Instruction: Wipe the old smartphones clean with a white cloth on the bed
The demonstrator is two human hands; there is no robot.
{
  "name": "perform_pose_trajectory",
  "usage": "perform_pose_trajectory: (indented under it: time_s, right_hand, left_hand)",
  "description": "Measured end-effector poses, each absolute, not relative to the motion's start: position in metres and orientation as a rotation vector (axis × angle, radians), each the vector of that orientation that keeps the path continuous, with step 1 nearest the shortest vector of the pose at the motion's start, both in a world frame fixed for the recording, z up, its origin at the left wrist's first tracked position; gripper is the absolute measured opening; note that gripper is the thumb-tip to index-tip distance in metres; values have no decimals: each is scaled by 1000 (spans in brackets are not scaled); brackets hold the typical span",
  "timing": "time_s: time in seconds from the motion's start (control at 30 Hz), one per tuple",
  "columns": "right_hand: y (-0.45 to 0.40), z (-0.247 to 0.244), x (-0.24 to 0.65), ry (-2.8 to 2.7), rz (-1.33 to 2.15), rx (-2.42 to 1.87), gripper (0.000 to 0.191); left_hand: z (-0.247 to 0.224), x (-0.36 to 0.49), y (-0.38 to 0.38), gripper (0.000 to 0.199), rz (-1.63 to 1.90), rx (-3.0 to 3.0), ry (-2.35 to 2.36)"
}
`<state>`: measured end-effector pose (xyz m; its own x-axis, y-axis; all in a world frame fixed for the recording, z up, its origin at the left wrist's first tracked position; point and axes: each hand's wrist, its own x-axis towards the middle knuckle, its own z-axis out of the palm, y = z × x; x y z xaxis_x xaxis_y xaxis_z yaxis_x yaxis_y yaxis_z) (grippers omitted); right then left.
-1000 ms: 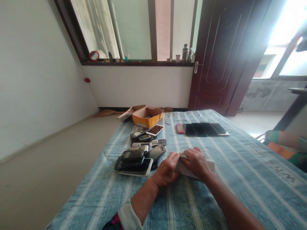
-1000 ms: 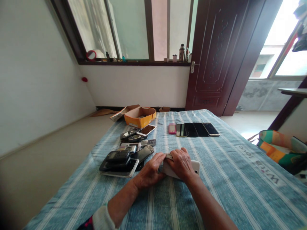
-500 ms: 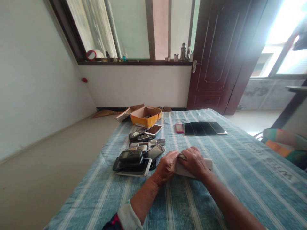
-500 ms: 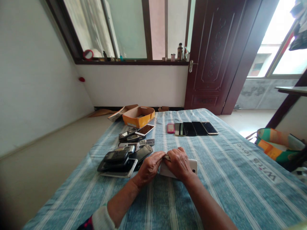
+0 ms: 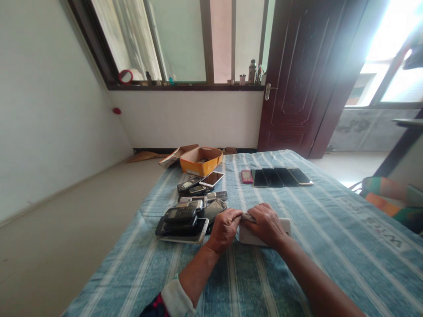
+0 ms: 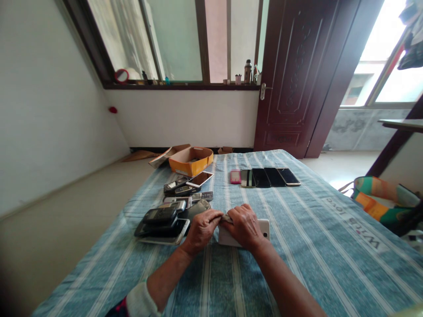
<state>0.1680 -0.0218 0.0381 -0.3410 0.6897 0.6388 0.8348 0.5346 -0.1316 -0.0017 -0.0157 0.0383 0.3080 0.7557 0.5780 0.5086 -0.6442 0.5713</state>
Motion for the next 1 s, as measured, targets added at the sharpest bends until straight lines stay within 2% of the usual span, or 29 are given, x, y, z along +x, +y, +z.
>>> perform_pose_trajectory:
  time_s: [0.6, 1.0]
  right_hand:
    - [-22, 37, 168, -2149, -225, -1254, 29]
    - [-23, 38, 167, -2147, -215, -1274, 28]
  left_hand:
    - [40, -8, -16, 22, 1109, 2413, 1169]
    - [43, -7, -18, 18, 1090, 2436, 1330]
